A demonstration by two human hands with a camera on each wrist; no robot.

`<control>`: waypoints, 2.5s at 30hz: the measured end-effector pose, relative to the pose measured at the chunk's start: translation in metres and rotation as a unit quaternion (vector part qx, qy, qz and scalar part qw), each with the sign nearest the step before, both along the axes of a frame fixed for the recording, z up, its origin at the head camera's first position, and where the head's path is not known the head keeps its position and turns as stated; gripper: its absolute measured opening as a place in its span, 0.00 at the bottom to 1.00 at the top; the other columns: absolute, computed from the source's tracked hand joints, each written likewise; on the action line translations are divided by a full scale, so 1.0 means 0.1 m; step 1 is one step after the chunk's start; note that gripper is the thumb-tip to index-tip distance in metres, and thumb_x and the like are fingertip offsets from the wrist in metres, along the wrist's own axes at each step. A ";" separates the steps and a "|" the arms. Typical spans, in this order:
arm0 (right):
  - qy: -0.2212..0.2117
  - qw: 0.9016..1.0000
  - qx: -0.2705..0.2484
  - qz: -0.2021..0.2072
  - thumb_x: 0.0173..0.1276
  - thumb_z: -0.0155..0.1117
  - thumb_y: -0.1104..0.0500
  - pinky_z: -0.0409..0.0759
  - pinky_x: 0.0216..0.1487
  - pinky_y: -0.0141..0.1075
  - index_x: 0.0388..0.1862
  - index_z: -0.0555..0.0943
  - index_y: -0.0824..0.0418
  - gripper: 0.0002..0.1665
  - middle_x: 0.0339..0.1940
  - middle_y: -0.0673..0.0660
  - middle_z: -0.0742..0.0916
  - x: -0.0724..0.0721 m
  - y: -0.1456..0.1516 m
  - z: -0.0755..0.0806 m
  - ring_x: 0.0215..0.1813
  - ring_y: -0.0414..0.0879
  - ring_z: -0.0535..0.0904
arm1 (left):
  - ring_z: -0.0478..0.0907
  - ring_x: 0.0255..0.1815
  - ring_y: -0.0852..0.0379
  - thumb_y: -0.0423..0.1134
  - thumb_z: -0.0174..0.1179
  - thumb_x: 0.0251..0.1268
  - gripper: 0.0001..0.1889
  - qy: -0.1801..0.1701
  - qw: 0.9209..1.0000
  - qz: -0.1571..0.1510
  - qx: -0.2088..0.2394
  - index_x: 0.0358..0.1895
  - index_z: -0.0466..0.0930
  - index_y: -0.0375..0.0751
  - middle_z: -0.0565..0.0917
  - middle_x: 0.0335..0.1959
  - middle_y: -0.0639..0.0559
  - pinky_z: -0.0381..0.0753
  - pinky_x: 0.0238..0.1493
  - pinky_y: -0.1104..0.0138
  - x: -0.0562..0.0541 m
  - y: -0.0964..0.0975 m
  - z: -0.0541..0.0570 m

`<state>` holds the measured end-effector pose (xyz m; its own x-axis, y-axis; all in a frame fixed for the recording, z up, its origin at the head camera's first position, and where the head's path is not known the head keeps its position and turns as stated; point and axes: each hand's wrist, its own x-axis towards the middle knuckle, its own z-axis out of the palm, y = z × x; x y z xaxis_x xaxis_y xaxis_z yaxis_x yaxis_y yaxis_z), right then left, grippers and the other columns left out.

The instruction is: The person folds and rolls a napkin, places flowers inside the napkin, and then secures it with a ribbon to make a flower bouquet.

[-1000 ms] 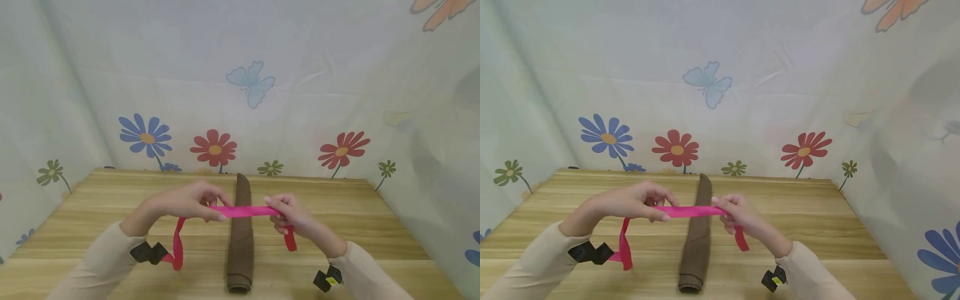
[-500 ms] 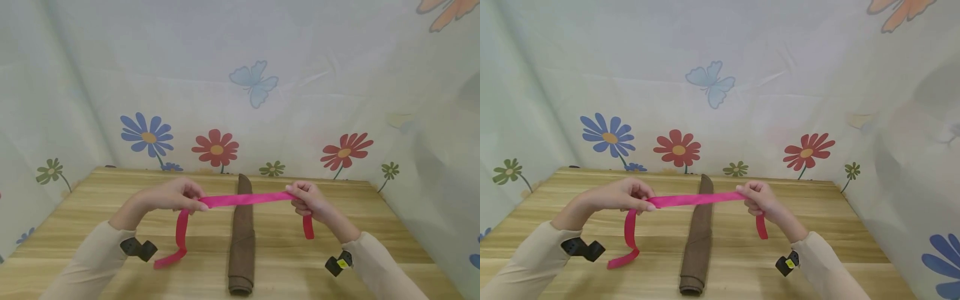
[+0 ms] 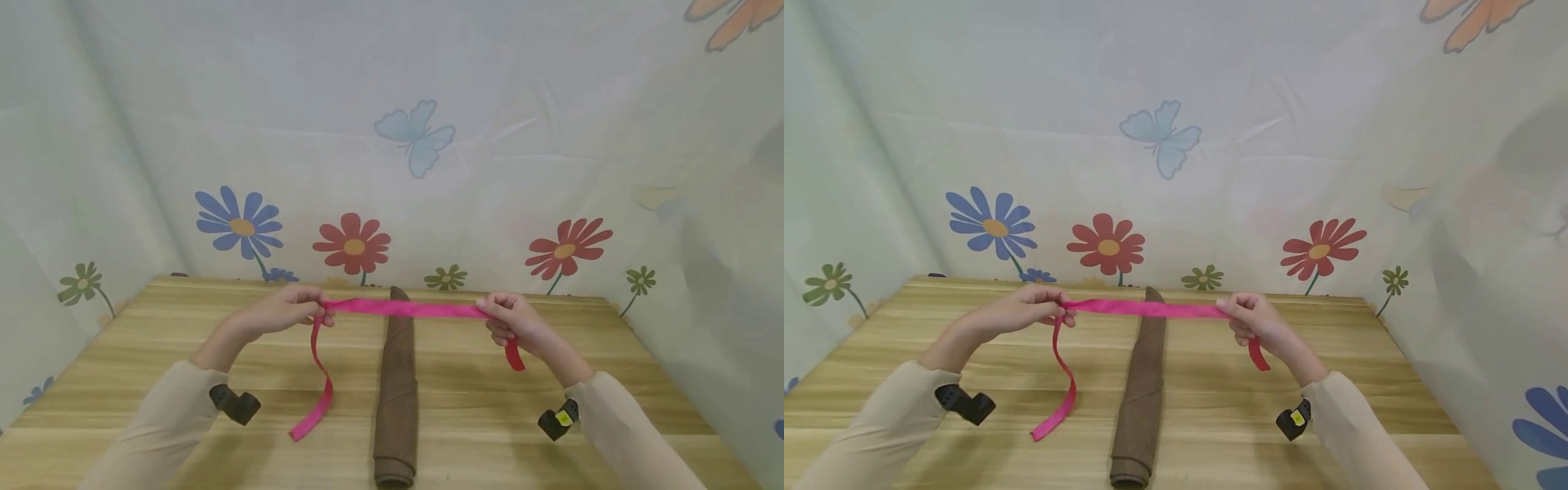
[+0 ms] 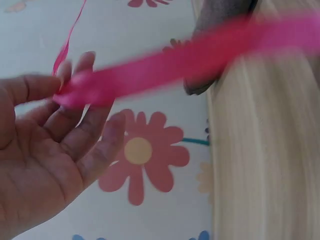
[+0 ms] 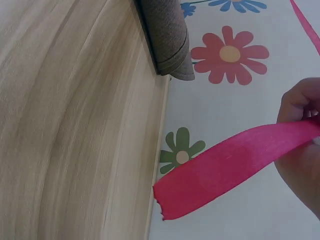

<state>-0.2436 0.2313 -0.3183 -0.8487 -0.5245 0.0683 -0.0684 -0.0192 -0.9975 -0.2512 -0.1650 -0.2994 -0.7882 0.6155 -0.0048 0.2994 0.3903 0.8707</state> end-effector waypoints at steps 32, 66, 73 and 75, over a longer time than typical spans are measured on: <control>0.114 0.929 0.256 -0.242 0.62 0.61 0.53 0.63 0.15 0.30 0.37 0.75 0.66 0.16 0.09 0.47 0.69 -1.02 -0.24 -0.33 0.12 0.38 0.59 | 0.79 0.22 0.55 0.39 0.55 0.62 0.13 0.080 0.959 0.260 -0.080 0.37 0.80 0.31 0.82 0.22 0.48 0.74 0.22 0.72 -1.09 0.33 -0.53; 0.188 0.890 0.368 -0.193 0.55 0.64 0.64 0.72 0.32 0.34 0.23 0.77 0.68 0.07 0.29 0.58 0.81 -1.17 -0.02 -0.75 0.31 0.46 0.73 | 0.70 0.16 0.57 0.36 0.61 0.49 0.08 0.096 0.925 0.256 -0.266 0.18 0.79 0.37 0.77 0.12 0.51 0.66 0.21 0.69 -1.20 0.66 -0.81; 0.183 0.890 0.379 -0.174 0.56 0.64 0.63 0.65 0.25 0.31 0.22 0.77 0.66 0.08 0.25 0.54 0.77 -1.14 0.11 -0.80 0.23 0.40 0.65 | 0.73 0.19 0.55 0.36 0.64 0.49 0.08 0.074 0.935 0.238 -0.251 0.22 0.76 0.37 0.78 0.16 0.50 0.69 0.24 0.69 -1.15 0.64 -0.82; 0.182 0.893 0.378 -0.163 0.55 0.65 0.63 0.64 0.24 0.31 0.21 0.77 0.67 0.08 0.24 0.53 0.77 -1.14 0.14 -0.81 0.22 0.40 0.64 | 0.73 0.19 0.55 0.35 0.65 0.49 0.08 0.081 0.938 0.229 -0.249 0.23 0.75 0.38 0.78 0.17 0.50 0.69 0.24 0.69 -1.14 0.63 -0.83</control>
